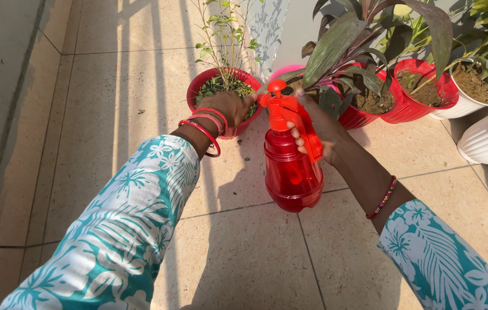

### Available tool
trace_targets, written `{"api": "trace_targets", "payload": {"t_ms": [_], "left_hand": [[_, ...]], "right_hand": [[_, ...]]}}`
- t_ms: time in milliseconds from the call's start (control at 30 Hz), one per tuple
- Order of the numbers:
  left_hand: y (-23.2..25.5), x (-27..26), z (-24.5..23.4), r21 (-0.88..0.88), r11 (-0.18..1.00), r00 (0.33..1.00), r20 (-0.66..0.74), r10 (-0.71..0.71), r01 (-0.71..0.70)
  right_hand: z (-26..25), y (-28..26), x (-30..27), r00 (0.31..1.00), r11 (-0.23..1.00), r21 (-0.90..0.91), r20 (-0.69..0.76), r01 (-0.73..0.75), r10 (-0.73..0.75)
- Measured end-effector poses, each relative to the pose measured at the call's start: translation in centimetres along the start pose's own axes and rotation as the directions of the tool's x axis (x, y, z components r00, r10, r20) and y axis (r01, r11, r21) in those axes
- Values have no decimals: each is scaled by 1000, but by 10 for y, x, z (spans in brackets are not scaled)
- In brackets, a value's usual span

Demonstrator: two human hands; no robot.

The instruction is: The person uses a red spray bottle to mist water onto several potted plants arranged on a tiled balcony floor. They move from one plant to the next, spraying the leaves and soil of each pot in sequence.

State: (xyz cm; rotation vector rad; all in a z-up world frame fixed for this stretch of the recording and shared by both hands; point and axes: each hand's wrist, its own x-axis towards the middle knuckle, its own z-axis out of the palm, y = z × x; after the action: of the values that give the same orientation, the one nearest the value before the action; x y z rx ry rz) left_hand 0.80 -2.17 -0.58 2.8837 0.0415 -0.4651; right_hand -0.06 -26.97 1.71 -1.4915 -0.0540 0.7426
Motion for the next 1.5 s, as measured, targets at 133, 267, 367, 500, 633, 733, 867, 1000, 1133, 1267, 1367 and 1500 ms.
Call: {"api": "trace_targets", "payload": {"t_ms": [133,267,367,500,633,733,867,1000,1133,1267,1367,1500], "left_hand": [[32,35,22,-599,793,992,-119,44,-107],[73,28,16,-907,422,983,-78,-164,-2],[101,22,2,-970,200,963,-179,-201,-139],[107,26,1,-990,29,967,-144,-210,-141],[95,12,5,-977,69,965,-211,-158,-203],[89,2,-8,-993,-4,988,-120,-99,-121],[73,14,-16,-983,102,973,-169,-155,-155],[55,30,-7,-977,211,958,-85,-273,-27],[44,24,-5,-977,213,952,-94,-293,-31],[46,12,-9,-983,181,935,-33,-353,33],[48,7,-13,-973,222,919,-34,-394,59],[50,1,-17,-972,234,928,-79,-365,10]], "right_hand": [[18,-33,-15,993,993,-118,-115,-2,-11],[26,-76,-30,992,976,-218,-120,3,-30],[25,-99,-37,982,928,-373,-181,-17,-55],[22,-98,-33,992,950,-301,-110,-88,57],[17,-63,-25,982,963,-237,106,-130,159],[13,-45,-3,986,986,-163,152,-46,71],[18,-28,13,986,992,-128,166,7,14],[31,-30,15,987,986,-164,159,43,-16],[42,-33,14,988,982,-190,153,15,15],[50,-34,8,979,981,-188,202,55,-16],[51,-36,3,976,976,-209,216,67,-20],[48,-32,3,966,978,-182,251,104,-56]]}}
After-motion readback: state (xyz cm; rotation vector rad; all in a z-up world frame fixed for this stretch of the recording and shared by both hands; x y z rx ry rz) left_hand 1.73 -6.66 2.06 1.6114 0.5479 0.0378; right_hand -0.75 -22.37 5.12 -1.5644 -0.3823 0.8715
